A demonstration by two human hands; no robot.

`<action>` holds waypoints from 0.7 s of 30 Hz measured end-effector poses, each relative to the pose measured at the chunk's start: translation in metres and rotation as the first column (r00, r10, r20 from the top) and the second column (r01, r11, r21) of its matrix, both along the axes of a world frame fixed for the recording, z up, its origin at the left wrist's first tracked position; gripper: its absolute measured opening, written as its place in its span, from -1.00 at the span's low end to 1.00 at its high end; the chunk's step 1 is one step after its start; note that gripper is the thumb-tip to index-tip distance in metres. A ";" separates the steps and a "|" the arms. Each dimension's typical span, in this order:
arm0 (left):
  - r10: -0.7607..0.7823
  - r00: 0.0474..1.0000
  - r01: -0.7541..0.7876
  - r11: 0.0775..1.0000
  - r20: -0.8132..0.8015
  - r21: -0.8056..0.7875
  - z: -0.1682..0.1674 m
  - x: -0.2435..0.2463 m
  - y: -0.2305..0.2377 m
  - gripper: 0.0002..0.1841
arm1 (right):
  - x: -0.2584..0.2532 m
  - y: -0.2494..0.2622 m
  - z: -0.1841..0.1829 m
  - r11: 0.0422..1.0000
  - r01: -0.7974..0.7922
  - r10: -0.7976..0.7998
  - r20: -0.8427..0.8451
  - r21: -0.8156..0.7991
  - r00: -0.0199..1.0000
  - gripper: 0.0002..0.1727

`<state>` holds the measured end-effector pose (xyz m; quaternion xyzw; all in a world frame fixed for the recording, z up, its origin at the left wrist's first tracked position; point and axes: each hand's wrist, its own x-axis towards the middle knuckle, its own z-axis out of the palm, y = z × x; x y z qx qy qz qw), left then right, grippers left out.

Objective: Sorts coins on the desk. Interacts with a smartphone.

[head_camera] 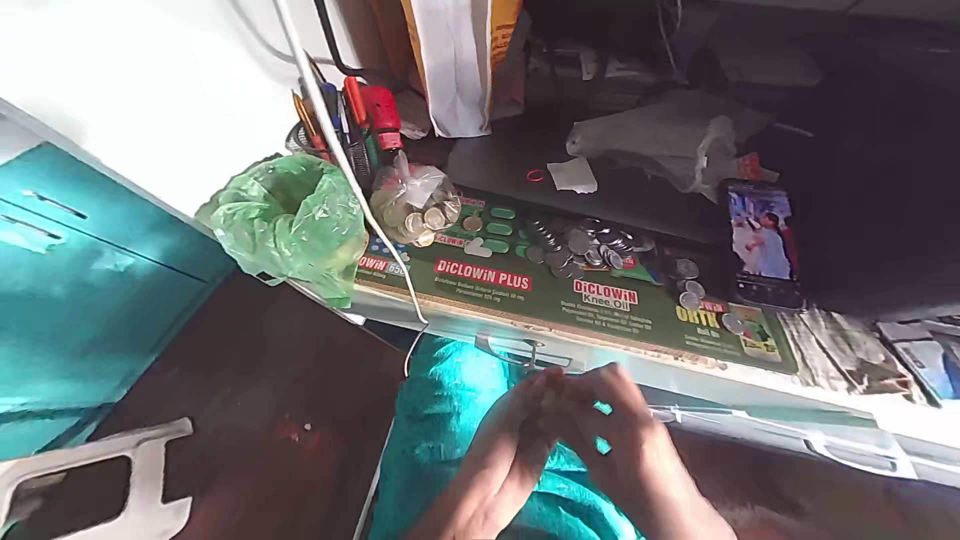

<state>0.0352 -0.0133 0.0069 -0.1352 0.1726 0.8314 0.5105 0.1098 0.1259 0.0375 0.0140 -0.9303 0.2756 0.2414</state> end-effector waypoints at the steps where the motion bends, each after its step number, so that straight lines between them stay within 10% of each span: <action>1: 0.023 0.999 -0.023 1.000 0.043 0.008 0.003 -0.002 -0.001 -0.73 | -0.007 0.009 0.010 0.999 0.048 -0.047 -0.027 0.021 0.999 -0.82; 6: 0.029 0.995 -0.029 1.000 0.095 0.005 0.010 -0.005 -0.004 -0.72 | -0.069 0.052 0.040 0.924 0.235 -0.234 -0.040 0.301 0.971 -0.71; 15: -0.006 0.997 0.000 0.997 0.081 0.072 0.001 -0.014 -0.012 -0.68 | -0.116 0.067 0.032 0.849 0.102 -0.088 -0.052 0.518 0.995 -0.75; 21: -0.025 0.997 0.017 0.995 0.079 0.096 -0.001 -0.021 -0.008 -0.70 | -0.088 0.058 0.039 0.968 0.248 -0.249 -0.034 -0.048 0.968 -0.73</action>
